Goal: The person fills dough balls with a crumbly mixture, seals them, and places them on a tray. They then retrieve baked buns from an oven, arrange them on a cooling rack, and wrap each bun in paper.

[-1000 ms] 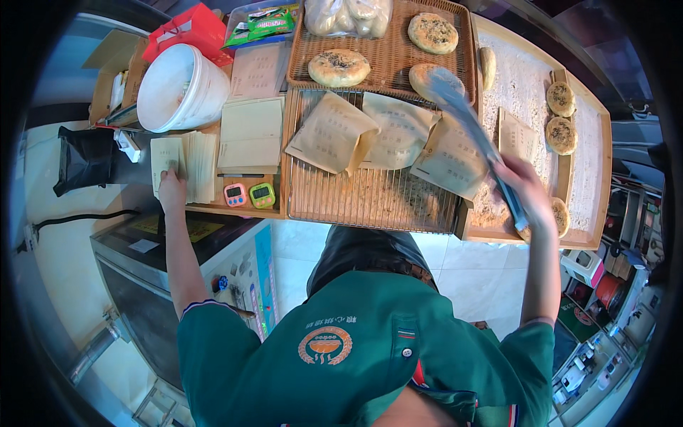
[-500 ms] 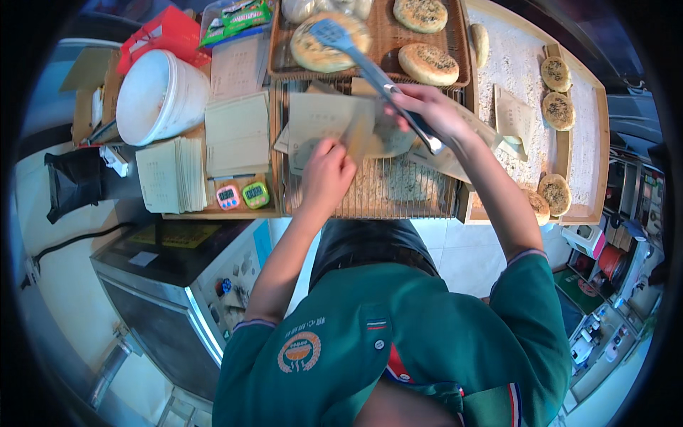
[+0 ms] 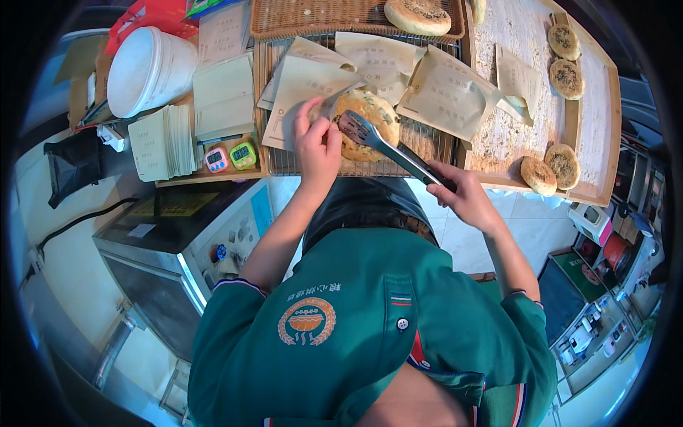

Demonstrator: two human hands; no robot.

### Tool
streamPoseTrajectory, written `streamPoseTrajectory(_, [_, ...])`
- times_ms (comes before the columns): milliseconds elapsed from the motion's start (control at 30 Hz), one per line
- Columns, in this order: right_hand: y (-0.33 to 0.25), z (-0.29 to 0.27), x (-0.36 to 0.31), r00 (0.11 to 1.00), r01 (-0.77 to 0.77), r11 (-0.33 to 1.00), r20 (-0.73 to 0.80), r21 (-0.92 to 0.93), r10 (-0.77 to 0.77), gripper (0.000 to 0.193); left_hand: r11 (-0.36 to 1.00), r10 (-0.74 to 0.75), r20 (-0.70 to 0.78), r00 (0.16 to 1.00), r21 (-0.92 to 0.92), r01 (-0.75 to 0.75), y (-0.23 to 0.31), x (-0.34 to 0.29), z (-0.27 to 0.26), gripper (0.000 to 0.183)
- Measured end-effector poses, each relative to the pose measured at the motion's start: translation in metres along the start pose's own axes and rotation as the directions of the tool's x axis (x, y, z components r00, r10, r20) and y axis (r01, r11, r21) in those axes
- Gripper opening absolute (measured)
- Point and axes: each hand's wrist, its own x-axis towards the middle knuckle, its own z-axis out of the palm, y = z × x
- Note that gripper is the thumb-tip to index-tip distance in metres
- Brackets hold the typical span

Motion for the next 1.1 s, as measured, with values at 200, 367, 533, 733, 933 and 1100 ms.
streamPoseTrajectory(200, [0.016, -0.003, 0.020, 0.931, -0.216, 0.904, 0.358, 0.369, 0.076, 0.038, 0.973, 0.069, 0.174, 0.982, 0.206, -0.105, 0.016, -0.034, -0.026, 0.013])
streamPoseTrajectory(367, [0.001, -0.007, 0.041, 0.886, -0.159, 0.949, 0.464, 0.271, 0.016, 0.039, 0.954, 0.137, 0.230, 0.963, 0.231, -0.191, 0.048, -0.036, -0.025, 0.008])
streamPoseTrajectory(533, [-0.044, -0.015, 0.049, 0.930, -0.124, 0.932, 0.367, 0.340, -0.010, 0.037, 0.928, 0.317, 0.231, 0.920, 0.126, -0.351, 0.068, 0.006, -0.024, 0.011])
streamPoseTrajectory(733, [-0.107, -0.031, 0.098, 0.995, 0.007, 0.915, 0.090, 0.404, -0.048, 0.039, 0.911, 0.304, -0.058, 0.951, -0.276, -0.307, 0.034, 0.156, -0.026, 0.011])
streamPoseTrajectory(933, [-0.084, -0.121, 0.052, 0.997, 0.028, 0.970, -0.074, 0.243, -0.011, 0.035, 0.970, 0.146, 0.096, 0.985, -0.212, -0.123, -0.011, 0.244, -0.011, 0.010])
streamPoseTrajectory(1100, [-0.064, -0.180, 0.121, 0.947, -0.064, 0.973, -0.294, 0.224, 0.130, 0.036, 0.947, 0.185, 0.262, 0.947, 0.210, -0.243, -0.031, 0.224, -0.004, 0.027])
